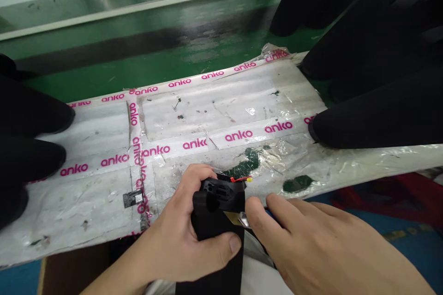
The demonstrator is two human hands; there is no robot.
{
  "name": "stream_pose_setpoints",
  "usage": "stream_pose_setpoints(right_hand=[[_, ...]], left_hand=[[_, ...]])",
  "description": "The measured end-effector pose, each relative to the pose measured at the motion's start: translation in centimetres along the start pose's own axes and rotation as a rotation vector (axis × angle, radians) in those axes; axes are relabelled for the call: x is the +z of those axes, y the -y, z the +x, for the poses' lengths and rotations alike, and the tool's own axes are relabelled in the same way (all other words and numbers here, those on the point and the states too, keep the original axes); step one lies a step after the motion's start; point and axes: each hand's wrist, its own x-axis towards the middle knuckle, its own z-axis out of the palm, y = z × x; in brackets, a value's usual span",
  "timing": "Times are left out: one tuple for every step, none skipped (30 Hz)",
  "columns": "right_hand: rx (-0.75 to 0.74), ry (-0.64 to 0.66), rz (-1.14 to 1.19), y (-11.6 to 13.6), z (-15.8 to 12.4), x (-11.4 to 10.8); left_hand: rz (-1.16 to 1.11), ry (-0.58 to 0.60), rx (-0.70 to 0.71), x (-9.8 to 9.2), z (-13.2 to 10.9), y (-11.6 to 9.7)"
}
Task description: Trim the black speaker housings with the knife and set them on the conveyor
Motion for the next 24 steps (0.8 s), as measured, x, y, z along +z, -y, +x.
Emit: stream_pose_setpoints(right_hand=[[0.011,0.008,-0.002,0.1,-0.1,0.0],[0.018,0.026,-0.003,0.2,-0.2,0.0],[0.026,0.032,-0.009,0.4,-0.3,0.0],[0.039,0.031,-0.015,0.4,-0.5,0.0],[0.049,0.028,-0.018,0.5,-0.6,0.1],[0.059,0.033,-0.015,0.6,-0.7,0.1],[0.070,0.031,-0.016,0.7,-0.8,0.1],[0.079,0.025,-0.015,0.8,-0.9,0.1],[0.090,0.029,-0.015,0.8,-0.9,0.1],[0.095,0.036,-0.018,0.8,-0.9,0.2],[0.096,0.040,-0.016,0.7,-0.8,0.2],[0.096,0.046,-0.004,0.6,-0.7,0.3],[0.093,0.045,0.021,0.4,-0.6,0.3],[0.081,0.050,0.067,0.1,-0.5,0.4],[0.065,0.042,0.124,-0.2,-0.4,0.4],[0.062,0.029,0.204,-0.4,-0.3,0.4],[0.082,0.018,0.322,-0.5,-0.3,0.4],[0.128,0.013,0.475,-0.5,-0.4,0.4],[0.209,0.018,0.652,-0.3,-0.5,0.5],[0.328,0.026,0.832,0.0,-0.7,0.6],[0.477,0.027,1.001,0.5,-0.9,0.8],[0.639,0.026,1.162,1.0,-1.1,1.0],[0.802,0.006,1.295,1.6,-1.3,1.4],[0.947,-0.028,1.401,2.2,-1.4,1.9]], left_hand=[[0.004,0.006,-0.001,0.0,0.0,-0.2],[0.009,0.012,-0.003,0.0,0.0,-0.3],[0.019,0.012,-0.006,0.1,0.0,-0.5],[0.031,0.006,-0.006,0.1,0.1,-0.7],[0.040,0.000,-0.005,0.1,0.2,-0.9],[0.049,-0.006,-0.001,0.2,0.3,-1.1],[0.058,-0.011,-0.001,0.3,0.4,-1.3],[0.062,-0.015,-0.001,0.3,0.5,-1.4],[0.063,-0.018,-0.005,0.4,0.6,-1.5],[0.068,-0.018,-0.009,0.4,0.7,-1.5],[0.079,-0.019,-0.013,0.5,0.7,-1.5],[0.091,-0.020,-0.017,0.5,0.7,-1.5],[0.106,-0.019,-0.024,0.5,0.8,-1.5],[0.123,-0.020,-0.036,0.5,0.8,-1.5],[0.139,-0.020,-0.049,0.4,0.8,-1.5],[0.154,-0.015,-0.059,0.2,0.8,-1.6],[0.167,-0.002,-0.063,-0.1,0.8,-1.7],[0.180,0.025,-0.064,-0.4,0.9,-1.8],[0.191,0.065,-0.062,-0.8,0.9,-2.0],[0.196,0.115,-0.066,-1.2,1.0,-2.2],[0.201,0.164,-0.079,-1.6,1.1,-2.3],[0.203,0.202,-0.096,-1.8,1.2,-2.5],[0.204,0.226,-0.112,-1.9,1.4,-2.5],[0.204,0.232,-0.123,-1.8,1.5,-2.6]])
